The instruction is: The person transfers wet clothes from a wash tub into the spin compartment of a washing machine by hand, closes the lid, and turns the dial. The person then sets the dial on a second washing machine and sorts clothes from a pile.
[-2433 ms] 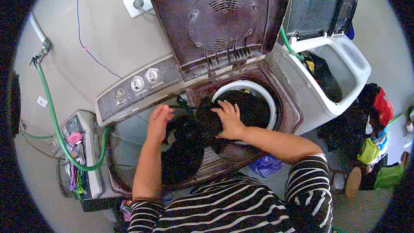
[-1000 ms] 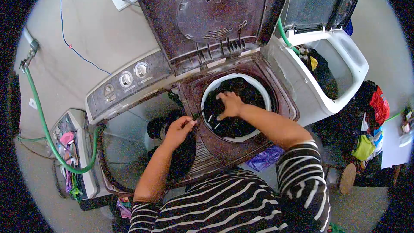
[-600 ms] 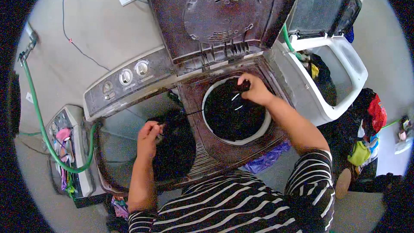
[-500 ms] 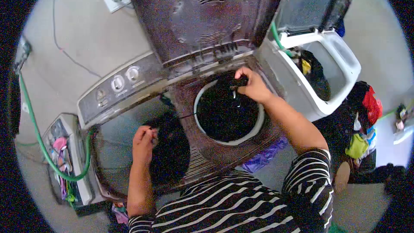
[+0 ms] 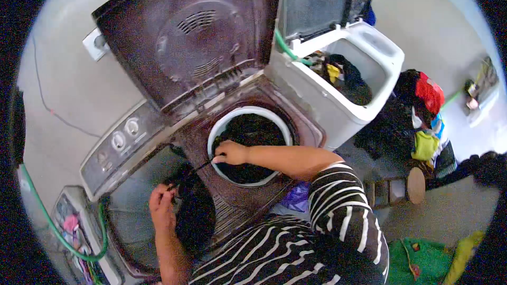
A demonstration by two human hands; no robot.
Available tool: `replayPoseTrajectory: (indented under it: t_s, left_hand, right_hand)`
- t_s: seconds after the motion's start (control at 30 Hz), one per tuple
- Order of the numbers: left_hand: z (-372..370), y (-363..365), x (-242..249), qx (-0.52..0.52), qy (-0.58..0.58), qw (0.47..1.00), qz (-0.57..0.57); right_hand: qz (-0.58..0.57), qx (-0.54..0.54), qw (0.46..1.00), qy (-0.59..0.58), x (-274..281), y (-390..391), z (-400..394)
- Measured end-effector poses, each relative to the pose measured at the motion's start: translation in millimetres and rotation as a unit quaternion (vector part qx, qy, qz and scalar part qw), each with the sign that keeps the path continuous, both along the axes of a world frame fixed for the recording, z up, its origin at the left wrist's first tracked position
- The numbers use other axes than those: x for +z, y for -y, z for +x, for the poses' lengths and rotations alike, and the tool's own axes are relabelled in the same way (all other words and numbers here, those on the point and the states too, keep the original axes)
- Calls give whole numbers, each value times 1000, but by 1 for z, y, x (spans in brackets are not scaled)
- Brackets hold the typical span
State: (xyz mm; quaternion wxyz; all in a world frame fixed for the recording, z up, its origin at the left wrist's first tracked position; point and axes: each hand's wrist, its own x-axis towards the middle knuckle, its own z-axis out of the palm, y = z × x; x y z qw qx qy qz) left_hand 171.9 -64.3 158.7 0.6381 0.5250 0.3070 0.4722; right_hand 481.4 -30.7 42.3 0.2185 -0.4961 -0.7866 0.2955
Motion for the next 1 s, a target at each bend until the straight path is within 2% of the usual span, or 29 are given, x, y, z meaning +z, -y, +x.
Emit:
replayPoseTrajectory:
  t_s: [0.07, 0.13, 0.2, 0.27, 0.3, 0.37, 0.43, 0.47, 0.53, 0.63, 0.77, 0.8, 0.87, 1.0]
  left_hand:
    - [-4, -2, -2, 11, 5, 1000, -5]
    - [-6, -2, -6, 5, 14, 999, -28]
    - [-7, -1, -10, 5, 16, 998, -54]
    - [-1, -4, -5, -6, -38, 997, -66]
    - [4, -5, -1, 1, -43, 997, -65]
    - [15, -4, 7, -11, -163, 985, -57]
    - [27, -4, 5, -28, -155, 985, -65]
    - [30, -8, -1, -20, -159, 985, -66]
    - [40, -17, -14, -119, -256, 959, 43]
    - [76, -17, -4, -150, -224, 961, 69]
    - [133, -20, -19, -101, -179, 956, 209]
    - [142, -22, -14, -101, -181, 956, 208]
    - [152, -22, -7, -172, -373, 890, 198]
    - [155, -29, -29, -108, -335, 915, 198]
  right_hand:
    - [-33, -3, 999, 40, -1, 0, 14]
    - [-74, -66, 990, -104, 6, 3, 22]
    - [-110, -119, 954, -254, 10, 11, 24]
    - [-63, -169, 964, -193, 60, 22, 27]
    - [-11, -180, 968, -172, 67, 22, 30]
    - [100, -209, 941, -249, 93, 28, 29]
    - [-24, -247, 903, -350, 118, 35, 31]
    - [-28, -239, 904, -354, 129, 35, 31]
    - [15, -209, 902, -377, 148, 36, 28]
    - [-2, -165, 888, -430, 171, 37, 11]
    - [-70, -125, 847, -512, 208, 46, -20]
    - [-71, -125, 846, -513, 210, 46, -27]
    - [-59, -25, 874, -481, 211, 47, -36]
    - [-45, -51, 912, -404, 186, 36, -21]
